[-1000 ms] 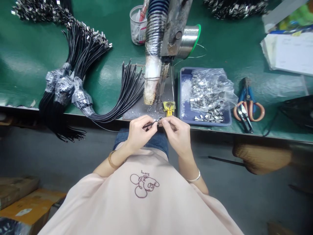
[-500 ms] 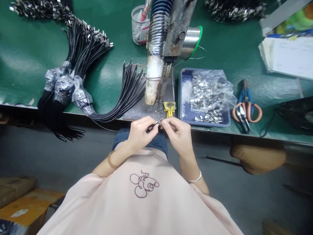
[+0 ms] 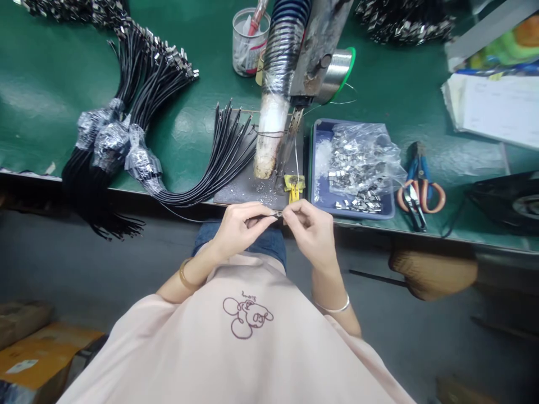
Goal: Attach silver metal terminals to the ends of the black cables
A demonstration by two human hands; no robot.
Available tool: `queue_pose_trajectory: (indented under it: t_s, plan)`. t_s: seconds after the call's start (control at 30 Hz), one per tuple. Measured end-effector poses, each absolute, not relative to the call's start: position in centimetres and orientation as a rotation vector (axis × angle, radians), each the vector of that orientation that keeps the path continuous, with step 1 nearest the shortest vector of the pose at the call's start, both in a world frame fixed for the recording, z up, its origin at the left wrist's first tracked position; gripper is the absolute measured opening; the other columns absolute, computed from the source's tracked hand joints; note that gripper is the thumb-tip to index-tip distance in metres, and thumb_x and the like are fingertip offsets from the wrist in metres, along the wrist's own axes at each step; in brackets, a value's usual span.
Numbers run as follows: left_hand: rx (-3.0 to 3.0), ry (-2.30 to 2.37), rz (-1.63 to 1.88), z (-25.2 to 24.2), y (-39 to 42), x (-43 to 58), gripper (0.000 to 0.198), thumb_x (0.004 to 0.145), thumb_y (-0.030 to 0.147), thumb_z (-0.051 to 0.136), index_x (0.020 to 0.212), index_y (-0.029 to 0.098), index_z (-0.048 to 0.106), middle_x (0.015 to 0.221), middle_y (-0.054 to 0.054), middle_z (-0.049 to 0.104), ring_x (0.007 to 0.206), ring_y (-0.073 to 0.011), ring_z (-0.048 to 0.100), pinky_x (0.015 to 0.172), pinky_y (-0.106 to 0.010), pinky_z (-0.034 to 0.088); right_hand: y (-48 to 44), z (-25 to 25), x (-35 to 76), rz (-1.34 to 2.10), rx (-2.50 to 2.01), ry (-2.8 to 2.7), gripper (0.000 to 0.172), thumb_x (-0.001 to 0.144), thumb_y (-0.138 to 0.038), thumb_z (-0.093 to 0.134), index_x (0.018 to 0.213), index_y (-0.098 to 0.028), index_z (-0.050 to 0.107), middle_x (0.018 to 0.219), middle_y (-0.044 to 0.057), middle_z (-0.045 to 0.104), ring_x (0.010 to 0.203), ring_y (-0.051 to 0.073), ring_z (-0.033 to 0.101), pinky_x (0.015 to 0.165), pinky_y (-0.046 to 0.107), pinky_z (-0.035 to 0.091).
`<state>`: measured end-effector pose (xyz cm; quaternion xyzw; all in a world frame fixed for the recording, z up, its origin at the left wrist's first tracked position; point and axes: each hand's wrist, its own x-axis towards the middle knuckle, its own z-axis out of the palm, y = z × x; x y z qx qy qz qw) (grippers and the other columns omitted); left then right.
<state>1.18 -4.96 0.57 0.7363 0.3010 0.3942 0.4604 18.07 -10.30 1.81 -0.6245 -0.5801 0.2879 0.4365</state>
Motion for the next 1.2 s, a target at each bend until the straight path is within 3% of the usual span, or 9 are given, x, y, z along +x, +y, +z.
queue_pose_trajectory:
  t_s: [0.13, 0.27, 0.4, 0.53, 0.6, 0.73, 1.2]
  plan:
    - [1.851, 0.726, 1.001, 0.5, -5.1, 1.1, 0.017, 0.092, 0.022, 0.065, 0.082, 0.014, 0.075, 0.067, -0.004, 0.069, 0.056, -0.0101, 0.053, 0.058, -0.023, 0.044, -10.1, 1.9, 18.1, 0.933, -1.539, -1.351, 0.037, 0.089, -0.049, 0.063, 0.067, -0.020, 0.057, 0.053, -0.005, 0.052, 0.046, 0.008, 0.046, 0.046, 0.022, 0.036]
    - [1.505, 0.766, 0.852, 0.6, -4.7, 1.4, 0.022, 0.090, 0.031, 0.066, 0.080, 0.012, 0.074, 0.075, -0.007, 0.074, 0.064, -0.0126, 0.062, 0.062, -0.023, 0.050, -10.6, 1.7, 17.7, 0.567, -1.609, -1.241, 0.018, 0.089, -0.040, 0.065, 0.086, -0.022, 0.063, 0.057, -0.006, 0.054, 0.045, 0.009, 0.047, 0.044, 0.023, 0.037]
    - [1.291, 0.737, 0.782, 0.8, -3.9, 1.5, 0.035, 0.085, 0.045, 0.072, 0.072, 0.013, 0.070, 0.068, -0.004, 0.069, 0.057, -0.0096, 0.056, 0.058, -0.022, 0.048, -11.2, 1.3, 17.5, 0.187, -1.611, -1.307, 0.011, 0.093, -0.034, 0.062, 0.088, -0.024, 0.062, 0.063, -0.003, 0.063, 0.047, 0.011, 0.057, 0.047, 0.025, 0.045]
    - [1.209, 0.718, 0.793, 0.8, -3.4, 1.7, 0.041, 0.079, 0.053, 0.077, 0.070, 0.013, 0.069, 0.066, -0.002, 0.067, 0.058, -0.0092, 0.055, 0.058, -0.022, 0.048, -11.1, 0.8, 17.4, -0.086, -1.510, -1.649, 0.007, 0.091, -0.023, 0.065, 0.085, -0.027, 0.065, 0.083, 0.003, 0.078, 0.072, 0.018, 0.075, 0.064, 0.030, 0.059]
    - [1.192, 0.710, 0.809, 0.8, -3.2, 1.8, 0.040, 0.077, 0.052, 0.078, 0.072, 0.013, 0.070, 0.067, -0.003, 0.068, 0.060, -0.0097, 0.057, 0.061, -0.023, 0.050, -10.8, 0.5, 17.3, -0.125, -1.451, -1.737, 0.011, 0.091, -0.018, 0.064, 0.084, -0.027, 0.065, 0.092, 0.004, 0.080, 0.082, 0.019, 0.078, 0.070, 0.032, 0.062]
    - [1.191, 0.719, 0.833, 0.4, -2.9, 1.9, 0.032, 0.077, 0.044, 0.081, 0.073, 0.013, 0.072, 0.070, -0.004, 0.071, 0.065, -0.0110, 0.061, 0.067, -0.023, 0.053, -10.1, -0.2, 16.9, -0.119, -1.390, -1.720, 0.015, 0.091, -0.011, 0.062, 0.087, -0.025, 0.064, 0.097, 0.005, 0.081, 0.085, 0.019, 0.078, 0.072, 0.031, 0.064]
    - [1.200, 0.797, 0.945, -0.2, -1.9, 2.8, 0.023, 0.075, 0.033, 0.080, 0.071, 0.013, 0.070, 0.070, -0.002, 0.069, 0.066, -0.0110, 0.062, 0.068, -0.023, 0.054, -8.6, -0.1, 16.9, -0.078, -1.360, -1.643, 0.017, 0.088, -0.007, 0.065, 0.090, -0.024, 0.064, 0.097, 0.005, 0.079, 0.090, 0.019, 0.077, 0.080, 0.034, 0.064]
